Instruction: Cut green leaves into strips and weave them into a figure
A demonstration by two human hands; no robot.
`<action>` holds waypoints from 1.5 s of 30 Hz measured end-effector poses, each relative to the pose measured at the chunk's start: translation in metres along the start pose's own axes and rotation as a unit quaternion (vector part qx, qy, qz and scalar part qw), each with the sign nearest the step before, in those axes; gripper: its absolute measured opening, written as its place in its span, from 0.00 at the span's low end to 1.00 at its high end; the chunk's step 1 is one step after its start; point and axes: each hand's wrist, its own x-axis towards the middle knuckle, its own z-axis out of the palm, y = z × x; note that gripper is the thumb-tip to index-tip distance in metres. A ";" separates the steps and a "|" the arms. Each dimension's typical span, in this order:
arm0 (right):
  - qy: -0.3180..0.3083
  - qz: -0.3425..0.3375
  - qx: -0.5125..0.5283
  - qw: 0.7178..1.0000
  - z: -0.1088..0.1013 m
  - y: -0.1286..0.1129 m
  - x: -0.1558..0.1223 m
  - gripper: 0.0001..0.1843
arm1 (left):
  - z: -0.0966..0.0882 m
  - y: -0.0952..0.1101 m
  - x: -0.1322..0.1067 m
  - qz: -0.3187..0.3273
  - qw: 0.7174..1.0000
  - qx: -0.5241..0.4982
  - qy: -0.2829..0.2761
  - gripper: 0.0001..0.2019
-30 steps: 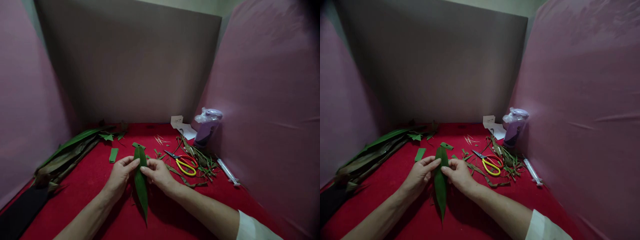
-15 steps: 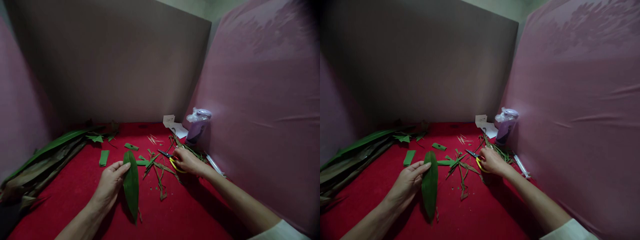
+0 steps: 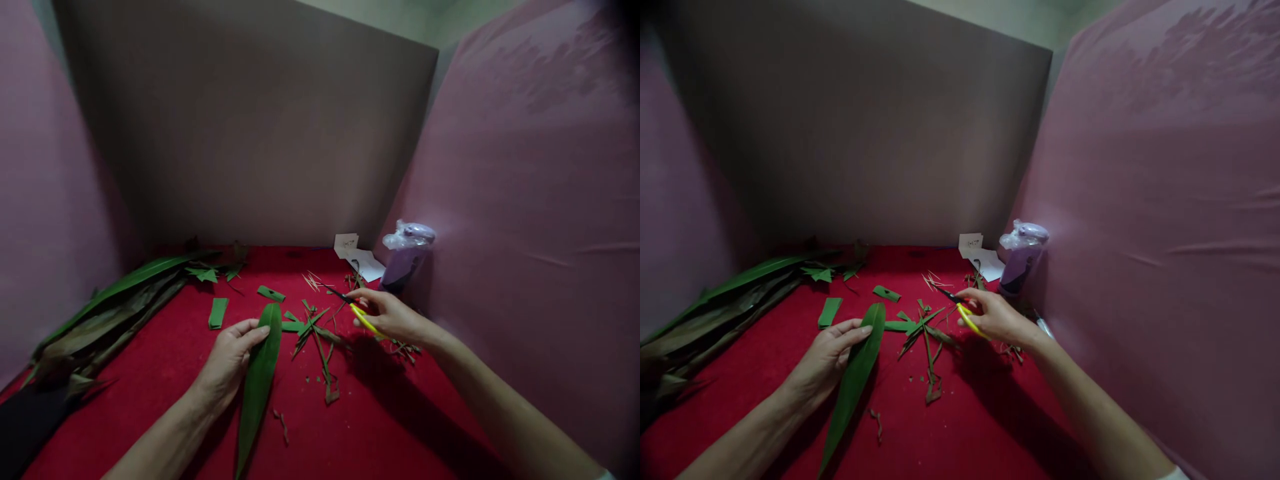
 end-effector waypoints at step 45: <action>-0.088 0.010 0.325 0.942 0.054 -0.047 -0.005 0.11 | -0.002 -0.005 -0.007 0.013 0.991 0.121 -0.051 0.08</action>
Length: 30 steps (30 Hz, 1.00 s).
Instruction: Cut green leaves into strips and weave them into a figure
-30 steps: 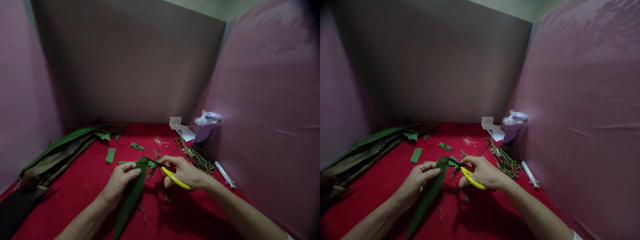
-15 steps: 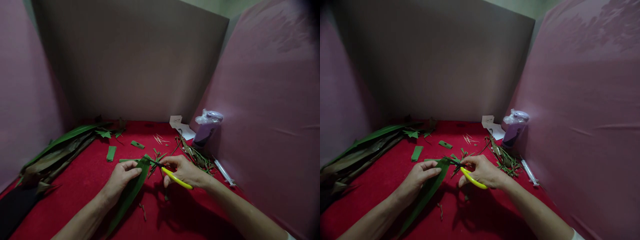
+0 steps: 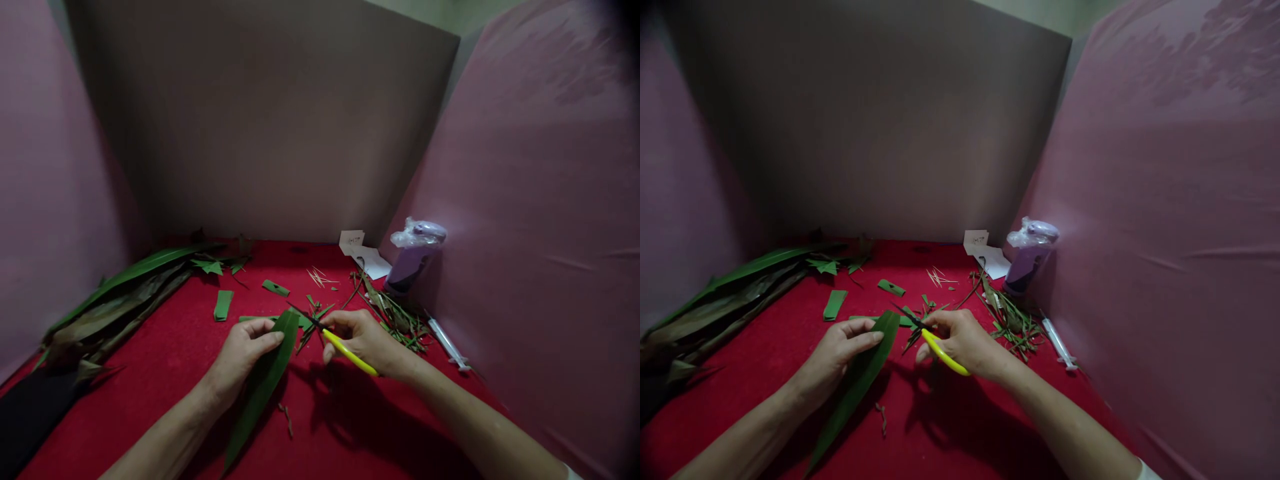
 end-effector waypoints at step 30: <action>0.098 -0.015 0.244 0.965 0.067 0.009 0.017 0.23 | 0.006 0.004 0.003 0.033 0.992 -0.115 0.034 0.13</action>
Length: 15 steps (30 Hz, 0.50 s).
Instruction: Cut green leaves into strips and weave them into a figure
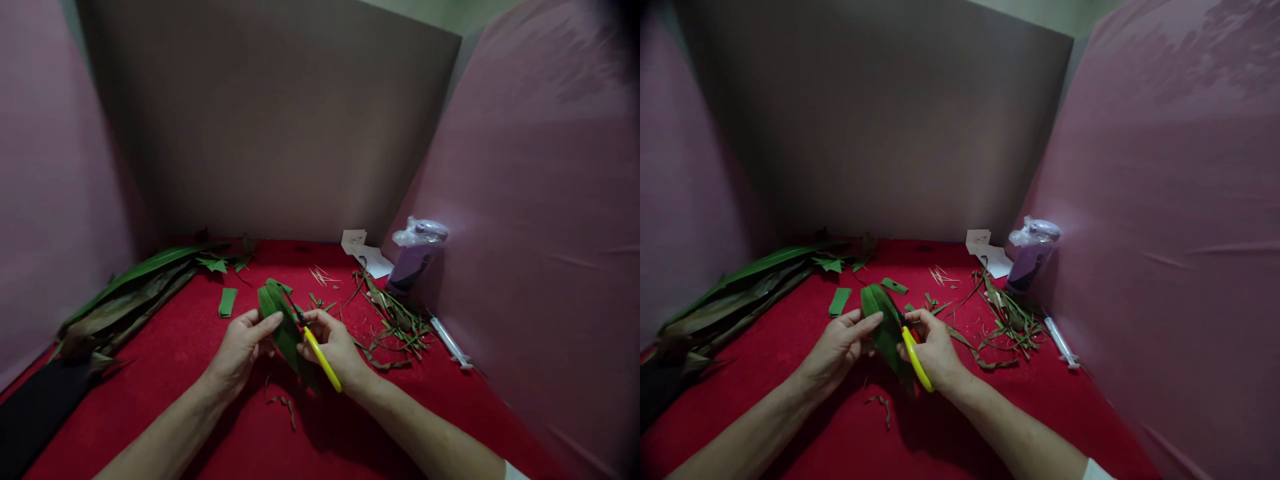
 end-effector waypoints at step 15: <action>-0.024 -0.077 -0.140 0.987 -0.013 0.008 -0.020 0.27 | -0.027 0.038 0.007 0.113 0.941 -0.219 0.232 0.07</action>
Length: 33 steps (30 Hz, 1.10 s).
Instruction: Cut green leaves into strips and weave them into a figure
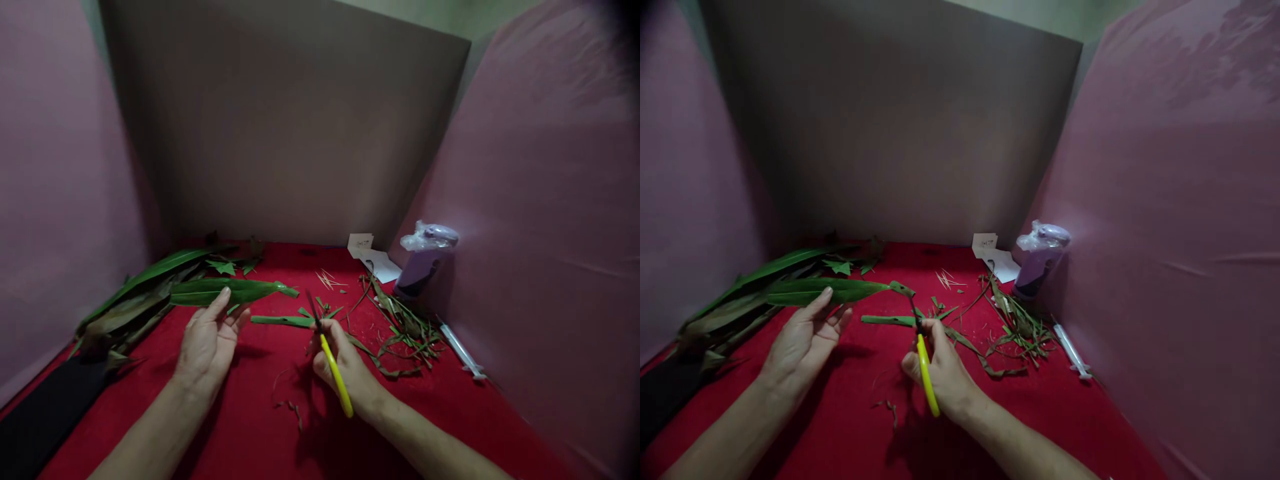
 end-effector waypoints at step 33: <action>0.037 -0.004 0.016 0.999 0.014 0.009 0.008 0.20 | 0.010 -0.035 -0.036 -0.173 0.980 -0.064 -0.071 0.07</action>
